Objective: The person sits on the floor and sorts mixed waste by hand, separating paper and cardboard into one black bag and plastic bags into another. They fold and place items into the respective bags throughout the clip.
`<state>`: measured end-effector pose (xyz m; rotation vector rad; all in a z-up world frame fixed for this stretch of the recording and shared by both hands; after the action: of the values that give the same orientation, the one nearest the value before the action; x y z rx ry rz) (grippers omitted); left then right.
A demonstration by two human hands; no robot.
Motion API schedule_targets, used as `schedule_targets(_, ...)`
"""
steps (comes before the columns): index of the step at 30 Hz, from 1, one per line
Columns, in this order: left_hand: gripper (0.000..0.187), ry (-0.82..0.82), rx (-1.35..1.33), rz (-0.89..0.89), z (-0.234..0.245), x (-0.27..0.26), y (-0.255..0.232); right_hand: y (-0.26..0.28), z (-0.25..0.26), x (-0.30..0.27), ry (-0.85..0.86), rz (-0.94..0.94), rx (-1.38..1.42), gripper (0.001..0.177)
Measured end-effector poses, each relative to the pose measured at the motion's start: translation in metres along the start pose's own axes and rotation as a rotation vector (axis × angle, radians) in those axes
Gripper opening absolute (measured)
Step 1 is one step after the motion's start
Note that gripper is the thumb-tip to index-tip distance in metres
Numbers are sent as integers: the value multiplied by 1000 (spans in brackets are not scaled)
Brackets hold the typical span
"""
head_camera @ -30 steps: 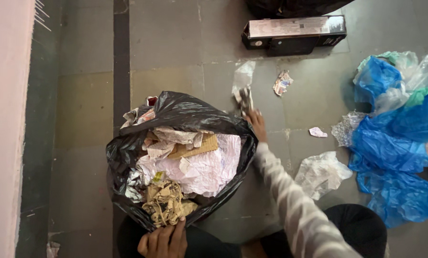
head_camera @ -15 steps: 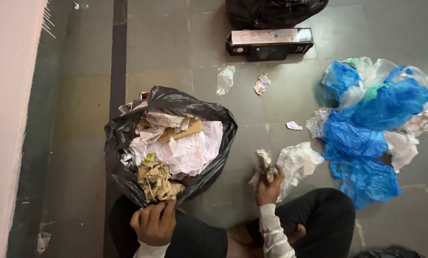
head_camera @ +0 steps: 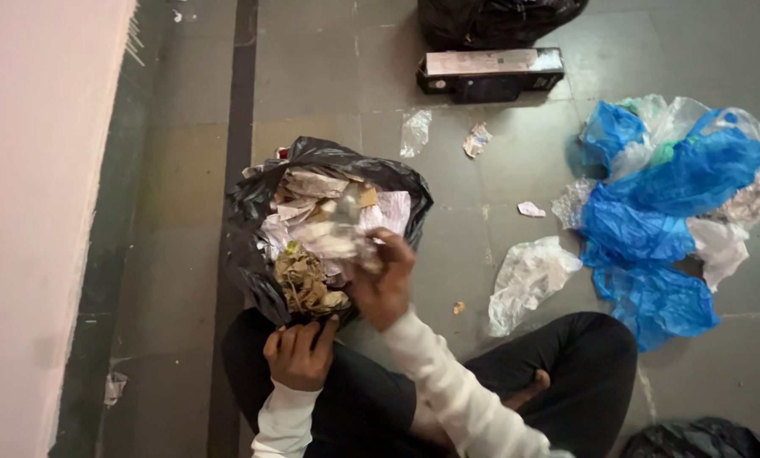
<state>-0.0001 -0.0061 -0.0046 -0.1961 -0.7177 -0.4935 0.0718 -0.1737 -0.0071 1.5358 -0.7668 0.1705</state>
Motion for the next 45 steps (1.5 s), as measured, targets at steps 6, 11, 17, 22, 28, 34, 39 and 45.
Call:
schedule_targets(6,20,6,-1,-64,1,-2,-1,-10,-17,-3,717,-28,-872,49)
schedule_targets(11,20,17,25,-35,-1,1,-1,21,13,10,803,-89,-650,61)
schedule_targets(17,21,-8,45,11,-5,-3,-1,31,93,11,488,-153,-436,46)
schedule_targets(22,29,-81,70,-7,-13,-13,-3,-28,203,12,383,-304,-748,46)
schedule_targets(28,27,-78,-113,-69,-36,-19,-59,-93,322,18,235,-133,-1064,43)
schedule_targets(34,23,77,-416,-222,-63,39,-155,-140,350,59,71,-162,-1091,33)
schedule_targets(39,30,193,-557,-212,-135,124,-200,-164,347,101,-32,-144,-1055,32)
schedule_targets(45,55,459,-502,45,-306,195,-225,-157,375,127,-191,-148,-1031,29)
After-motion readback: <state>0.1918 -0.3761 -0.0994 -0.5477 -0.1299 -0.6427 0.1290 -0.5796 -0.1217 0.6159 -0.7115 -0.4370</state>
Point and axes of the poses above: each hand's wrist, its own x-axis towards the middle knuckle, its own z-axis out of the back of the hand, y = z × x, the point moved 1 cm from there along x, towards the middle knuckle
